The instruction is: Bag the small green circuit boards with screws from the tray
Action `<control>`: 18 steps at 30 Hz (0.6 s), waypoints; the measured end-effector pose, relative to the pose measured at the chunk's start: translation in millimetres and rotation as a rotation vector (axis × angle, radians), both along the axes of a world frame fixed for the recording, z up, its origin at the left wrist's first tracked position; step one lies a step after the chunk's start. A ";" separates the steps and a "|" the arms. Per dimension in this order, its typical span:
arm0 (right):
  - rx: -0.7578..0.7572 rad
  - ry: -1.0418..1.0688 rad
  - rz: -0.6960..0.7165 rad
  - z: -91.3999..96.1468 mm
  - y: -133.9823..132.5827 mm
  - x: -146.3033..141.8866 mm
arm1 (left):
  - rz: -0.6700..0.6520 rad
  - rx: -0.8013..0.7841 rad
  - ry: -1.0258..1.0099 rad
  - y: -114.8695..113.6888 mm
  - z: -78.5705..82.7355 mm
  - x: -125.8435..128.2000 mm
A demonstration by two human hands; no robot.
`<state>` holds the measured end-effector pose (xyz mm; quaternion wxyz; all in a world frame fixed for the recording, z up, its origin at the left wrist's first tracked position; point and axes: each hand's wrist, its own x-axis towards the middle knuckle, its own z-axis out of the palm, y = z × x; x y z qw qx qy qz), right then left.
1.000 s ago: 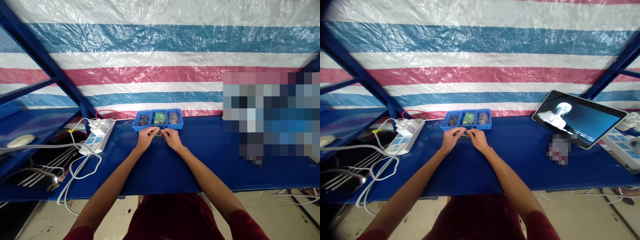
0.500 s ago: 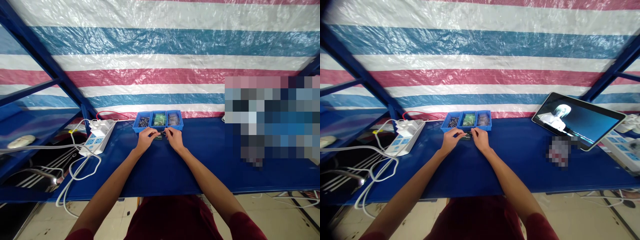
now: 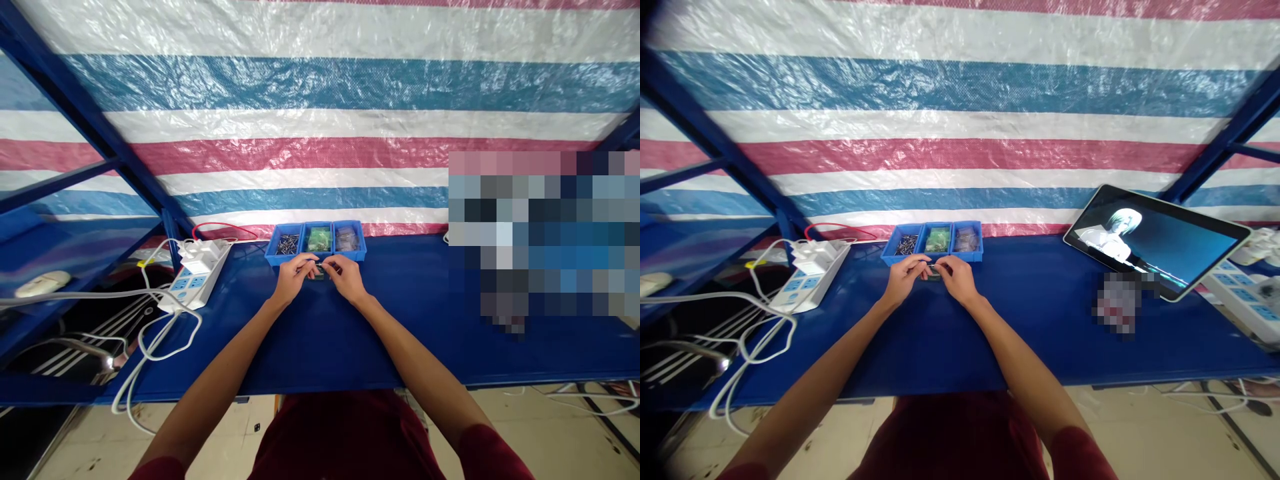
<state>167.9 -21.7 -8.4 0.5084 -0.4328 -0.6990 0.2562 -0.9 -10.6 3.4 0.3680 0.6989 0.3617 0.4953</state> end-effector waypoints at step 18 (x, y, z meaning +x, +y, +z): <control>-0.079 -0.064 -0.117 3.2 -3.4 1.1 | 0.788 0.374 0.716 30.6 11.5 -32.5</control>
